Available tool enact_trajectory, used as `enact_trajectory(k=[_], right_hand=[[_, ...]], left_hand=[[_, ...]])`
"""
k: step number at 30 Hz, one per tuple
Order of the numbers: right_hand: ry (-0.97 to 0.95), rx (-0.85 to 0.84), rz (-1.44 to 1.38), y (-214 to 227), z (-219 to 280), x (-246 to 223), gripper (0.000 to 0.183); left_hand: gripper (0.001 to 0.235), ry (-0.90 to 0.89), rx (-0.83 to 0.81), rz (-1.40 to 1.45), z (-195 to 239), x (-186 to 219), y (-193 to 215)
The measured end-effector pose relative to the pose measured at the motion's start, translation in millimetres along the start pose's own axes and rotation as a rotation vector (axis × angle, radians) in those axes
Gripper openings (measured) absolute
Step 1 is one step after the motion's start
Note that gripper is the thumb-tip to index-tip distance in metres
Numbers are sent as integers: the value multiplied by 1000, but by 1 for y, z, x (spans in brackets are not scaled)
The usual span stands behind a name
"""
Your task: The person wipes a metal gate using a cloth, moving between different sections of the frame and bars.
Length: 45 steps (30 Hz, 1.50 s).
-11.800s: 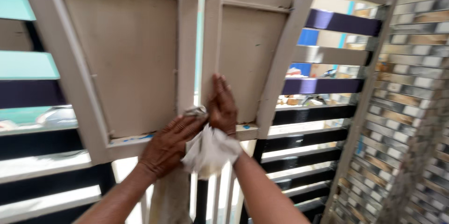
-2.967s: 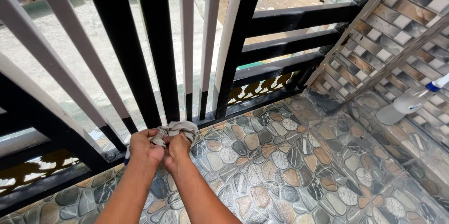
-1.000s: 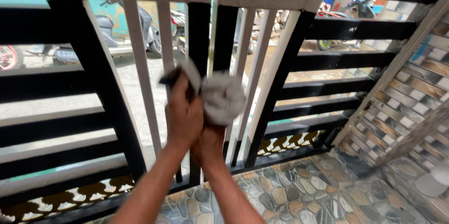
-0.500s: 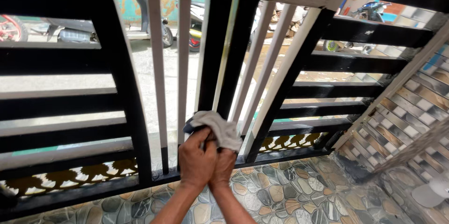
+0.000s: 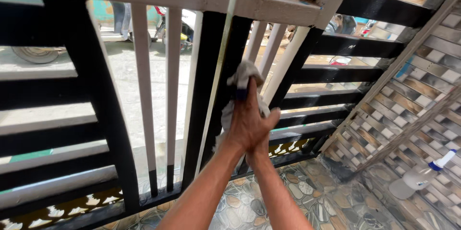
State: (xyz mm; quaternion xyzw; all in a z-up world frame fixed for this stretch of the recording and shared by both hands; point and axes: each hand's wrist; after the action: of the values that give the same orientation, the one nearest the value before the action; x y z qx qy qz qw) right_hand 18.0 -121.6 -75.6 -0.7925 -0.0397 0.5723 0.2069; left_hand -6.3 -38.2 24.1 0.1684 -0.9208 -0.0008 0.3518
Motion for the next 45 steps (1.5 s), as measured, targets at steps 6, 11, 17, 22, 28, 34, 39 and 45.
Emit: enact_trajectory(k=[6,11,17,22,28,34,39,45], right_hand=[[420,105,972,17,-51,-54,41],[229,-126,250,67,-86,-17,42],[380,-234,776,121,-96,-41,32],[205,-373,1012,130,-80,-36,36],[348,-331,723,142,-80,-35,36],[45,-275,568,151,-94,-8,39],[179,-363,569,177,-123,11,43],[-95,-303,408,196,-127,21,44]], left_hand=[[99,-83,90,-71,-41,6,-42],[102,-121,198,-230,-35,-26,-113],[94,166,173,-219,24,-26,-155],[97,332,207,-207,34,-3,-150],[85,-258,257,-260,-42,45,-175],[69,-439,321,-396,-13,-8,-181],[55,-299,356,-421,16,-32,-203],[44,-184,397,-372,-8,-31,-239]])
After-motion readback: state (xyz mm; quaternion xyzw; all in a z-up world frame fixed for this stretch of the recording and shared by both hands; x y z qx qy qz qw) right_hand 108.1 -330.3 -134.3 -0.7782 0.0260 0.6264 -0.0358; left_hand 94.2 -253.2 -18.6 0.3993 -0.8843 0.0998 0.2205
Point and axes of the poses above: each hand's wrist, its own z-axis away from the middle knuckle, its own y-axis out of the back of the hand, x = y × z, and after that the axes turned 9 degrees about x, right-handed
